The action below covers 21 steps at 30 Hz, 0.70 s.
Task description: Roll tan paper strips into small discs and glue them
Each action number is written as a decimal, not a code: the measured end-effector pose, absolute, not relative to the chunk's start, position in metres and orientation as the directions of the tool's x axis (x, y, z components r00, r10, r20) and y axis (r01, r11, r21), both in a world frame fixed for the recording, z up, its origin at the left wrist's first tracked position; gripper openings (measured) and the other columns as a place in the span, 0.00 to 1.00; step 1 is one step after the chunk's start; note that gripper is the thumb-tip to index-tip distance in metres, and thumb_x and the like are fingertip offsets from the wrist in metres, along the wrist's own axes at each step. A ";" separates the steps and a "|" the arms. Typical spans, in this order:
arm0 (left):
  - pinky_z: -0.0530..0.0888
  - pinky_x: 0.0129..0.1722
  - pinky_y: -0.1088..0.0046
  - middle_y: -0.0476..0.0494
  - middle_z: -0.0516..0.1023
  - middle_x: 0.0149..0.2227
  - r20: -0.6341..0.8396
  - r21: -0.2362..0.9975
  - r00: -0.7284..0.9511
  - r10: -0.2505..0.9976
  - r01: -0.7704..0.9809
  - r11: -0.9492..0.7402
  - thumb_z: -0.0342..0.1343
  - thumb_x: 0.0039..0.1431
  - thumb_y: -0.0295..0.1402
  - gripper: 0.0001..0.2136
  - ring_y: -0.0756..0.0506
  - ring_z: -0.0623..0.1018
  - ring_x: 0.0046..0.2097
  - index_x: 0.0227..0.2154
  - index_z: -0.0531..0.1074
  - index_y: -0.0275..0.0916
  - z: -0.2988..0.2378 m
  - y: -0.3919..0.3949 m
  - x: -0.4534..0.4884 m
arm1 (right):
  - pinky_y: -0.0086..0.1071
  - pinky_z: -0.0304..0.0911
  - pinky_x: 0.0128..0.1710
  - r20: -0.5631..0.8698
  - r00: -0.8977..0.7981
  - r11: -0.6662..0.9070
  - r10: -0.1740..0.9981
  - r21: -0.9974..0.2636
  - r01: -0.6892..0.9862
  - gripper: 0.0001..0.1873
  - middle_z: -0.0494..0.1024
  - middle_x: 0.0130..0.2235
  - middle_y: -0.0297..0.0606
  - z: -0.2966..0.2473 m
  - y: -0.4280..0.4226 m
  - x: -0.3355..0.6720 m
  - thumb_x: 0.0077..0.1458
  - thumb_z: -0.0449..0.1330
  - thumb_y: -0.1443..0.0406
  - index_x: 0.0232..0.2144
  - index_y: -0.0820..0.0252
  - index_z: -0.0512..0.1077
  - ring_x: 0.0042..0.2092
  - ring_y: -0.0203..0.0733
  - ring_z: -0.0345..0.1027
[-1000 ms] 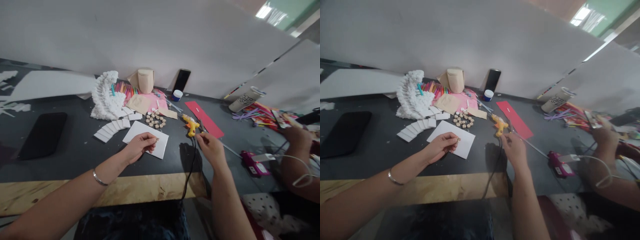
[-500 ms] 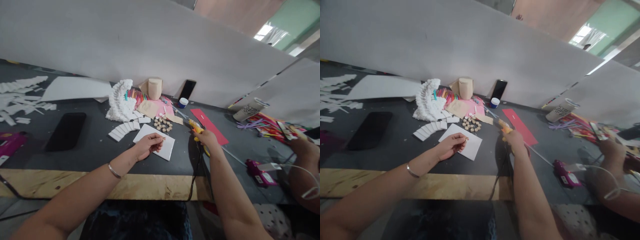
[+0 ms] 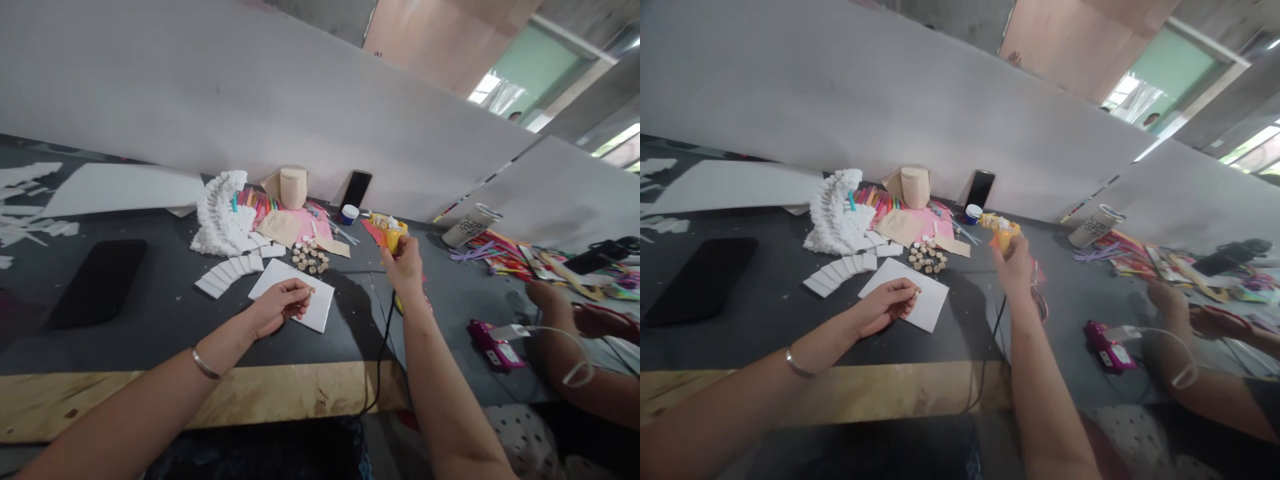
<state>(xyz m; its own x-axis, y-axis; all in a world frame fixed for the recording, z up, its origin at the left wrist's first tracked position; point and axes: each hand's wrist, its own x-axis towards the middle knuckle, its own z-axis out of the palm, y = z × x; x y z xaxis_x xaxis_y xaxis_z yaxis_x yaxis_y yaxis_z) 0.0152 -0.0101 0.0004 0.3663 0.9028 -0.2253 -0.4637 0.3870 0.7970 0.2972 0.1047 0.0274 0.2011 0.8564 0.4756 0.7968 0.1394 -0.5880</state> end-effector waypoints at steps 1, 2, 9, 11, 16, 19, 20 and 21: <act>0.65 0.23 0.81 0.51 0.72 0.23 -0.225 0.797 0.364 0.904 -0.464 0.385 0.69 0.44 0.37 0.14 0.55 0.70 0.23 0.28 0.71 0.34 0.000 -0.010 0.015 | 0.34 0.62 0.35 0.508 0.191 0.179 0.840 -0.592 0.786 0.21 0.74 0.38 0.42 0.032 0.103 0.294 0.51 0.57 0.56 0.45 0.60 0.61 0.35 0.41 0.67; 0.65 0.23 0.81 0.51 0.72 0.23 -0.223 0.797 0.361 0.906 -0.467 0.382 0.69 0.45 0.37 0.14 0.56 0.70 0.23 0.28 0.71 0.34 -0.001 -0.009 0.015 | 0.36 0.62 0.35 0.531 0.180 0.211 0.828 -0.593 0.777 0.19 0.73 0.37 0.41 0.036 0.102 0.290 0.50 0.57 0.56 0.42 0.60 0.62 0.34 0.41 0.66; 0.65 0.22 0.82 0.51 0.73 0.23 -0.220 0.771 0.328 0.919 -0.519 0.369 0.69 0.45 0.36 0.14 0.56 0.71 0.23 0.29 0.72 0.34 -0.004 -0.008 0.014 | 0.39 0.64 0.37 0.508 0.012 0.360 0.861 -0.627 0.690 0.13 0.70 0.34 0.38 0.055 0.096 0.262 0.46 0.60 0.57 0.31 0.57 0.63 0.37 0.44 0.66; 0.65 0.21 0.83 0.50 0.72 0.22 -0.230 0.750 0.311 0.922 -0.547 0.372 0.69 0.44 0.35 0.14 0.56 0.71 0.22 0.28 0.71 0.34 -0.004 -0.008 0.014 | 0.35 0.63 0.30 0.383 -0.002 0.324 0.924 -0.780 0.535 0.16 0.71 0.32 0.34 0.054 0.087 0.255 0.47 0.61 0.57 0.35 0.58 0.63 0.31 0.39 0.66; 0.66 0.20 0.85 0.49 0.72 0.22 -0.267 0.685 0.317 0.910 -0.602 0.411 0.67 0.48 0.32 0.11 0.56 0.70 0.22 0.27 0.71 0.33 -0.003 -0.008 0.013 | 0.26 0.54 0.21 0.088 -0.153 0.111 0.984 -0.983 0.147 0.20 0.70 0.26 0.30 0.044 0.047 0.241 0.45 0.65 0.58 0.38 0.58 0.66 0.23 0.32 0.59; 0.67 0.19 0.86 0.50 0.71 0.23 -0.283 0.640 0.337 0.898 -0.631 0.439 0.66 0.50 0.30 0.08 0.56 0.71 0.22 0.28 0.71 0.33 -0.003 -0.008 0.013 | 0.26 0.53 0.20 -0.011 -0.240 0.014 0.971 -0.995 0.101 0.17 0.69 0.24 0.32 0.034 0.031 0.237 0.47 0.64 0.52 0.29 0.59 0.68 0.23 0.32 0.59; 0.67 0.19 0.86 0.50 0.71 0.23 -0.286 0.629 0.337 0.897 -0.641 0.441 0.65 0.51 0.29 0.08 0.56 0.71 0.22 0.28 0.71 0.33 -0.003 -0.008 0.013 | 0.27 0.54 0.21 -0.023 -0.267 0.006 0.963 -0.994 0.109 0.19 0.68 0.23 0.32 0.030 0.029 0.237 0.49 0.63 0.51 0.25 0.59 0.67 0.24 0.32 0.59; 0.68 0.19 0.86 0.50 0.71 0.23 -0.289 0.620 0.333 0.898 -0.649 0.440 0.65 0.51 0.29 0.07 0.56 0.71 0.22 0.28 0.71 0.33 -0.003 -0.008 0.013 | 0.27 0.55 0.23 -0.027 -0.291 0.009 0.956 -0.992 0.123 0.21 0.67 0.22 0.32 0.026 0.027 0.237 0.50 0.62 0.49 0.21 0.59 0.66 0.24 0.32 0.59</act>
